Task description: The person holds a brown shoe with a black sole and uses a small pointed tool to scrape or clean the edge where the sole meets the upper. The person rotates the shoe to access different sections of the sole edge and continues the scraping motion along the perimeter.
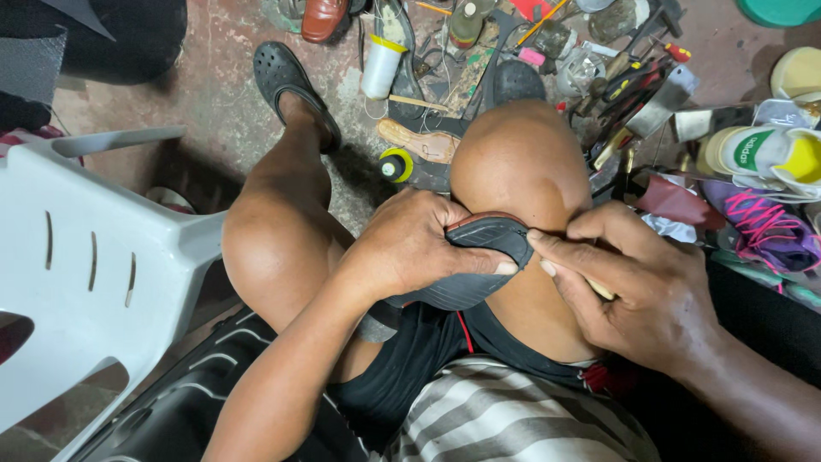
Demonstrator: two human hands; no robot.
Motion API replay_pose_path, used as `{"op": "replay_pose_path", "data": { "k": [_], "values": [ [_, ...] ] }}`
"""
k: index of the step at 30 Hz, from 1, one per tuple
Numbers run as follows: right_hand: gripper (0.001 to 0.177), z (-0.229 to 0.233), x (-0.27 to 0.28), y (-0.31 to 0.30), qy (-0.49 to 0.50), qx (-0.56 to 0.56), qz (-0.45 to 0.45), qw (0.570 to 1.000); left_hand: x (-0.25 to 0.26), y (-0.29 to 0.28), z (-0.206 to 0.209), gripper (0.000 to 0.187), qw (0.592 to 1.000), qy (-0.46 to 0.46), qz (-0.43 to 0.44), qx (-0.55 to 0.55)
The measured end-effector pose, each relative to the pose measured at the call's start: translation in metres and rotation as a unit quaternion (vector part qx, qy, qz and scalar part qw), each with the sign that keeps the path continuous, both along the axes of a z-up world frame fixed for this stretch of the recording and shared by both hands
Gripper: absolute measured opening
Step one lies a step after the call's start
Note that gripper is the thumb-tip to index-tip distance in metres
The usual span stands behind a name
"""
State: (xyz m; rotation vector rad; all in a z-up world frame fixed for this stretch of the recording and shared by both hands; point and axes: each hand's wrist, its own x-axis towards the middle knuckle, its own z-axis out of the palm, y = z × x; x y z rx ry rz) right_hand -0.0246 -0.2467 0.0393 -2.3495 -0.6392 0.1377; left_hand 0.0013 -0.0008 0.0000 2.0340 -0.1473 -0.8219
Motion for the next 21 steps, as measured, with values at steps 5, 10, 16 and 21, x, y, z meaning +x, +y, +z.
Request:
{"op": "replay_pose_path", "data": {
  "k": [5,10,16,21],
  "values": [
    [0.032,0.0023,0.0057,-0.0018,-0.002,-0.033,0.024,0.999,0.0010,-0.0007,-0.0001,0.044,1.000,0.000,-0.004,0.005],
    [0.030,0.0034,0.0067,0.0005,-0.007,-0.043,0.026,0.999,0.0008,0.0003,0.0007,0.042,1.000,-0.005,-0.005,-0.008],
    [0.028,0.0047,0.0072,0.0025,-0.025,-0.049,0.031,0.998,0.0005,0.0016,0.0004,0.037,1.000,0.007,0.002,-0.025],
    [0.028,0.0038,0.0096,0.0022,-0.037,-0.053,0.051,0.997,-0.0012,0.0014,-0.0022,0.036,0.999,-0.004,0.007,-0.044]
  ]
}}
